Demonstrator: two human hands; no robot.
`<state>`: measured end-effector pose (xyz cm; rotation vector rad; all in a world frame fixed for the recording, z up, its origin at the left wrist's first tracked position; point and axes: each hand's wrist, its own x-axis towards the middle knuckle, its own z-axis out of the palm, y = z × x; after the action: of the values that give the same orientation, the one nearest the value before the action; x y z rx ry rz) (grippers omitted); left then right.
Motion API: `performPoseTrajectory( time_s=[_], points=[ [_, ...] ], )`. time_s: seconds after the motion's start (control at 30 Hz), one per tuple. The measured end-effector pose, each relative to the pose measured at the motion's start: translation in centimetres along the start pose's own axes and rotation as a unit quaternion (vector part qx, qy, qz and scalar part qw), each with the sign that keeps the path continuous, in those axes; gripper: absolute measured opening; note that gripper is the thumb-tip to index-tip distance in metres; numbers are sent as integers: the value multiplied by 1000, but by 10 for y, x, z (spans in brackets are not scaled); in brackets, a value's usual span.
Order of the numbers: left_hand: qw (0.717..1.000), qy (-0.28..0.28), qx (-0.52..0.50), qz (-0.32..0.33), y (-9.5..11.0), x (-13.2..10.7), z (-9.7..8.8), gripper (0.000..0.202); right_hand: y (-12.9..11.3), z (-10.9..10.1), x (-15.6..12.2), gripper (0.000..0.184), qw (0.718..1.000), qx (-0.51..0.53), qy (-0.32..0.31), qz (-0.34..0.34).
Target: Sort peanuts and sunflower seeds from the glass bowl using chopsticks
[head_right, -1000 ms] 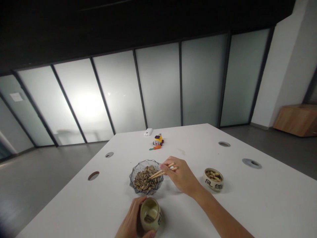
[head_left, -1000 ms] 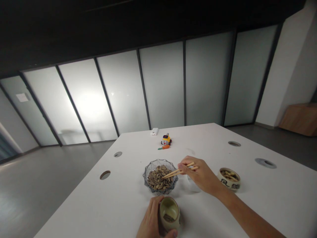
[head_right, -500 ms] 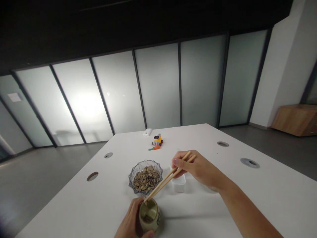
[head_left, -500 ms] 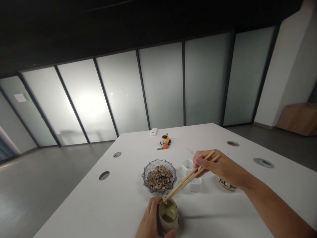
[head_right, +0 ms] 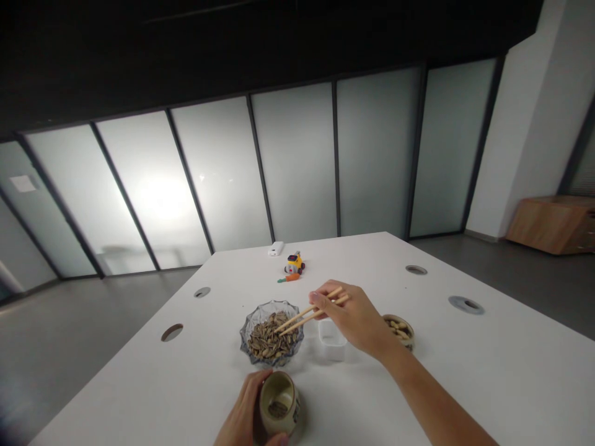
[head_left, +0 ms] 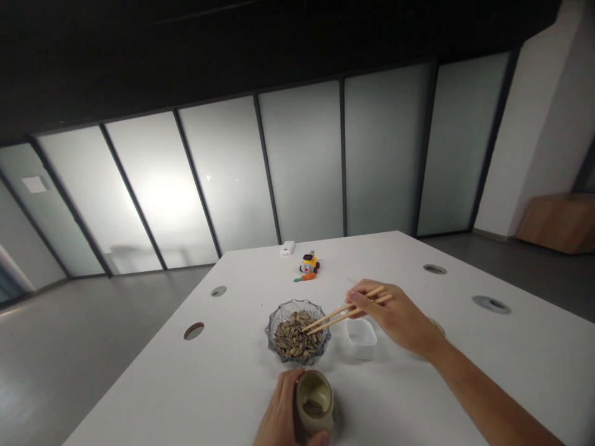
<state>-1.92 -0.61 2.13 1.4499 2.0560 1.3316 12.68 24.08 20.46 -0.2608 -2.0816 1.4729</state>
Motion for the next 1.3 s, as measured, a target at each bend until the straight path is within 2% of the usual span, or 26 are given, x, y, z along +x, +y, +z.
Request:
performPoseTrajectory(
  time_s=[0.27, 0.47, 0.7, 0.87, 1.03, 1.17, 1.3],
  points=[
    [1000, -4, -1, 2, 0, 1, 2, 81, 22, 19, 0, 49, 997, -63, -27, -22],
    [1000, -9, -2, 1, 2, 1, 1, 79, 23, 25, -1, 45, 997, -61, -28, -28],
    [1000, -7, -4, 2, 7, 2, 0, 79, 22, 27, -2, 48, 998, -53, -31, -20],
    [1000, -5, -1, -4, 4, 1, 0, 80, 20, 20, 0, 49, 1000, -15, -19, -19],
    [1000, -4, 2, -14, 5, 1, 0, 80, 1, 1, 1, 52, 999, 36, -22, -1],
    [1000, -4, 0, -27, 9, 1, 0, 80, -19, -16, -3, 55, 997, 49, -53, 16],
    [1000, -8, -3, -22, 11, 1, 0, 76, -23, -21, -9, 52, 990, 55, -123, 36]
  ],
)
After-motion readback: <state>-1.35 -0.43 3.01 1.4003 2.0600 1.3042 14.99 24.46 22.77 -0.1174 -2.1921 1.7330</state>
